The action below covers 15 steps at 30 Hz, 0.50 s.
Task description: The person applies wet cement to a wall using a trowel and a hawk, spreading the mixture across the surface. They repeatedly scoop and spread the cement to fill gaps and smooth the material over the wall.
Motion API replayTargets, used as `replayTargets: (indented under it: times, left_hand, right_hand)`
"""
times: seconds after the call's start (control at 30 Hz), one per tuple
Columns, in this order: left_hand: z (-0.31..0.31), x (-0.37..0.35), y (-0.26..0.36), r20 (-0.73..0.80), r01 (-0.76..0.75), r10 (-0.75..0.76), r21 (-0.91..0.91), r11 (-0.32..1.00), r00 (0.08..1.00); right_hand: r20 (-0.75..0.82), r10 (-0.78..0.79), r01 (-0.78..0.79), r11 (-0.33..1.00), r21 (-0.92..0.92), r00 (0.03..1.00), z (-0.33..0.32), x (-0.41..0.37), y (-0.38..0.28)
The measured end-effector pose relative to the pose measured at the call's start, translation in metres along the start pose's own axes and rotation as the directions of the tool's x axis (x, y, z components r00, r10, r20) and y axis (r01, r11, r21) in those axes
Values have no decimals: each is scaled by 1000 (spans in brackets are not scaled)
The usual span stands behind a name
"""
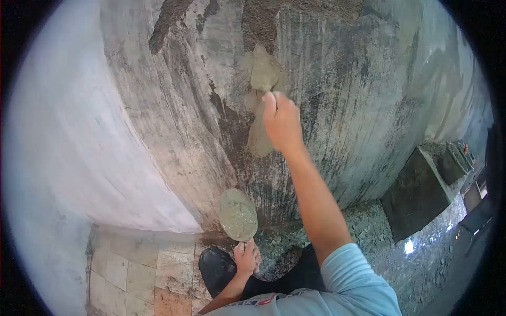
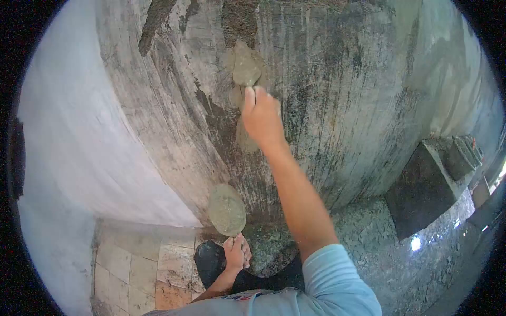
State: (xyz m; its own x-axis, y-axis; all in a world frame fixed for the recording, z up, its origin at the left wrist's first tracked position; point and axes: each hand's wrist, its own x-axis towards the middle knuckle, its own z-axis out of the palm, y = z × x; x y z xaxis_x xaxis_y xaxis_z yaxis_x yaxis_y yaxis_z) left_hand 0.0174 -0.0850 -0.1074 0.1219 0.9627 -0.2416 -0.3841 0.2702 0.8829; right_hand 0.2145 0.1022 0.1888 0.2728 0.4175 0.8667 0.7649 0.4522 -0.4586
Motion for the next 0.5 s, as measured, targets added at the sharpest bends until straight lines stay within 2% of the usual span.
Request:
replayTargets:
  times: [0.03,0.13,0.2,0.33,0.43,0.5]
  left_hand:
    - [2,0,0,-7,11,-11,-8,1000,1000]
    - [3,-1,5,19,-3,3,8,1000,1000]
    - [2,-4,7,18,2,-3,8,1000,1000]
    - [-3,-6,4,44,-36,33,52,998,998]
    - [-2,-9,4,49,-9,7,44,999,999]
    - [-1,-11,5,57,-2,0,27,1000,998]
  right_hand:
    - [4,77,-77,997,10,997,2,-9,0]
    - [199,257,-280,955,98,946,-8,-32,-3]
    - [252,307,-350,925,150,918,-14,-46,1]
    - [387,431,-562,750,349,815,-45,-45,-12]
    - [314,308,-428,773,469,898,-55,-13,-19]
    - [326,296,-429,754,497,898,-52,13,-18]
